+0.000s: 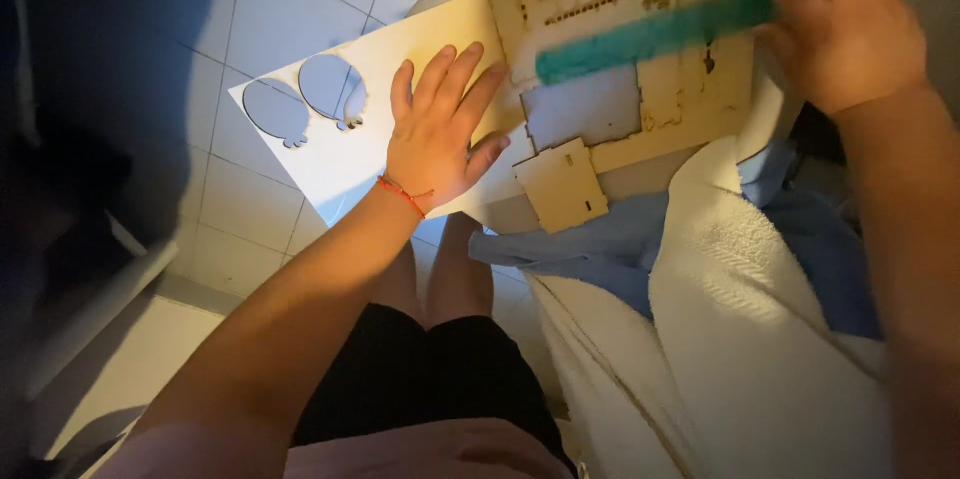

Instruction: Positioning a wooden board in a laser cutting machine, securing it with tape, and aligning it using a ruler.

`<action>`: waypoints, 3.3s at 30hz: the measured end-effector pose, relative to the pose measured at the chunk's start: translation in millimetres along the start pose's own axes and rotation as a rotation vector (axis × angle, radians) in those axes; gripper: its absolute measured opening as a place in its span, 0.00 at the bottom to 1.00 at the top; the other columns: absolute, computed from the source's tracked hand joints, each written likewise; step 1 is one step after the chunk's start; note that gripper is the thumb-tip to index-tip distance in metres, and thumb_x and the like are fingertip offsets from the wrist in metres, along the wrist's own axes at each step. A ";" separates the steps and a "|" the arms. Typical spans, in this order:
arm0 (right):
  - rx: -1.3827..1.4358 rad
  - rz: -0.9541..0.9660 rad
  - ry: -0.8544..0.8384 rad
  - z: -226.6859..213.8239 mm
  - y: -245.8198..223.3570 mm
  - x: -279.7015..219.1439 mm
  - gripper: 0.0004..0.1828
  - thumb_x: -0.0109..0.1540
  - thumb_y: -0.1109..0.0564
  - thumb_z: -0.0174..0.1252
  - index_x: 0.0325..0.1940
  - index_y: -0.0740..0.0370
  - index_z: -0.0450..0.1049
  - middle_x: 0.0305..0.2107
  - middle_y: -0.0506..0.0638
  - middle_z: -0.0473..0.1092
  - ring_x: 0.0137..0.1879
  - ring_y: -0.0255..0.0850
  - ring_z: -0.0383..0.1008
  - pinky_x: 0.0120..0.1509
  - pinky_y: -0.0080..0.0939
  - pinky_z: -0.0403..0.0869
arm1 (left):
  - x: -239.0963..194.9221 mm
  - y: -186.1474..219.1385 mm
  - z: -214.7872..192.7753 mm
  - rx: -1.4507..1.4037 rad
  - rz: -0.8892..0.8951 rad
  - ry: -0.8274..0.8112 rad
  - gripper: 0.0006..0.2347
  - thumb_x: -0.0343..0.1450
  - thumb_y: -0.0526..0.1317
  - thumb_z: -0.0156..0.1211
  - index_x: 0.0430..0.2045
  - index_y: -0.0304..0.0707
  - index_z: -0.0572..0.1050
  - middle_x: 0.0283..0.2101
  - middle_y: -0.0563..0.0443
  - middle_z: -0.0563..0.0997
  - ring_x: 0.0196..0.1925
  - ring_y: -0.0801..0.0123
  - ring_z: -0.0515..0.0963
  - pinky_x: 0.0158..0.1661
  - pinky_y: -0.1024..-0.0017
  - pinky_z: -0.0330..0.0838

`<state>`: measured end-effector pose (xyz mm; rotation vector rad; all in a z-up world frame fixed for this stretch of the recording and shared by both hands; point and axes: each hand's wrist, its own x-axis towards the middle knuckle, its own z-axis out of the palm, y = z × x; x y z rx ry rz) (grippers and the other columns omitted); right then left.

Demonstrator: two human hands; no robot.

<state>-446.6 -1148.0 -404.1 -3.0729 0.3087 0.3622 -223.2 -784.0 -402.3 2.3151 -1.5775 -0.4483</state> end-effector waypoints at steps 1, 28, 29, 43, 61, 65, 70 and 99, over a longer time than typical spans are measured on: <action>-0.128 -0.105 0.158 8.2 10.8 -5.1 0.34 0.61 0.53 0.73 0.71 0.56 0.73 0.55 0.56 0.72 0.52 0.53 0.74 0.49 0.49 0.74 | 6.5 -1.1 -0.6 0.014 0.031 0.003 0.26 0.66 0.52 0.67 0.57 0.46 0.72 0.66 0.47 0.64 0.68 0.51 0.61 0.64 0.48 0.44; 0.953 0.639 0.544 40.2 -67.4 13.9 0.26 0.76 0.61 0.48 0.76 0.56 0.48 0.68 0.57 0.51 0.72 0.55 0.60 0.76 0.53 0.64 | 6.6 -4.5 15.0 0.193 0.114 0.106 0.25 0.68 0.59 0.64 0.58 0.53 0.73 0.60 0.56 0.71 0.63 0.58 0.66 0.63 0.53 0.47; 0.952 0.644 0.546 43.5 -65.2 14.5 0.26 0.76 0.61 0.48 0.76 0.56 0.48 0.68 0.57 0.51 0.72 0.55 0.60 0.76 0.53 0.64 | 6.9 -4.6 15.3 0.192 0.119 0.104 0.25 0.68 0.59 0.64 0.58 0.53 0.73 0.60 0.56 0.71 0.63 0.58 0.66 0.63 0.53 0.47; 0.932 0.769 0.709 66.0 -60.0 15.1 0.24 0.68 0.64 0.57 0.68 0.55 0.62 0.56 0.58 0.70 0.63 0.47 0.71 0.65 0.46 0.71 | 10.5 -2.3 12.2 0.193 0.150 0.083 0.25 0.71 0.58 0.58 0.60 0.49 0.69 0.62 0.52 0.70 0.62 0.53 0.68 0.59 0.51 0.52; 0.875 0.806 0.670 65.1 -63.8 23.2 0.23 0.65 0.55 0.64 0.63 0.57 0.70 0.55 0.57 0.71 0.61 0.55 0.70 0.64 0.59 0.69 | 13.8 11.6 10.5 0.245 0.145 0.047 0.25 0.73 0.59 0.43 0.58 0.42 0.71 0.60 0.43 0.71 0.62 0.48 0.67 0.58 0.47 0.55; 0.859 0.791 0.679 63.6 -65.2 23.5 0.22 0.66 0.54 0.62 0.64 0.59 0.70 0.55 0.59 0.71 0.60 0.56 0.71 0.62 0.59 0.72 | 14.9 12.4 9.2 0.328 0.117 -0.064 0.26 0.70 0.59 0.47 0.58 0.43 0.71 0.61 0.44 0.70 0.63 0.48 0.66 0.58 0.46 0.56; 0.796 0.800 0.691 67.5 -66.1 24.7 0.22 0.65 0.54 0.63 0.64 0.56 0.70 0.53 0.55 0.72 0.59 0.56 0.71 0.63 0.62 0.67 | 17.6 15.4 5.9 0.338 0.151 -0.041 0.26 0.71 0.59 0.47 0.56 0.40 0.72 0.59 0.41 0.72 0.60 0.46 0.68 0.56 0.46 0.58; 0.782 0.772 0.740 68.2 -66.9 26.2 0.21 0.64 0.56 0.63 0.61 0.59 0.71 0.51 0.56 0.73 0.56 0.55 0.72 0.60 0.61 0.70 | 26.0 21.6 -2.3 0.361 0.174 -0.076 0.27 0.72 0.61 0.43 0.53 0.39 0.73 0.56 0.39 0.74 0.57 0.46 0.70 0.53 0.49 0.61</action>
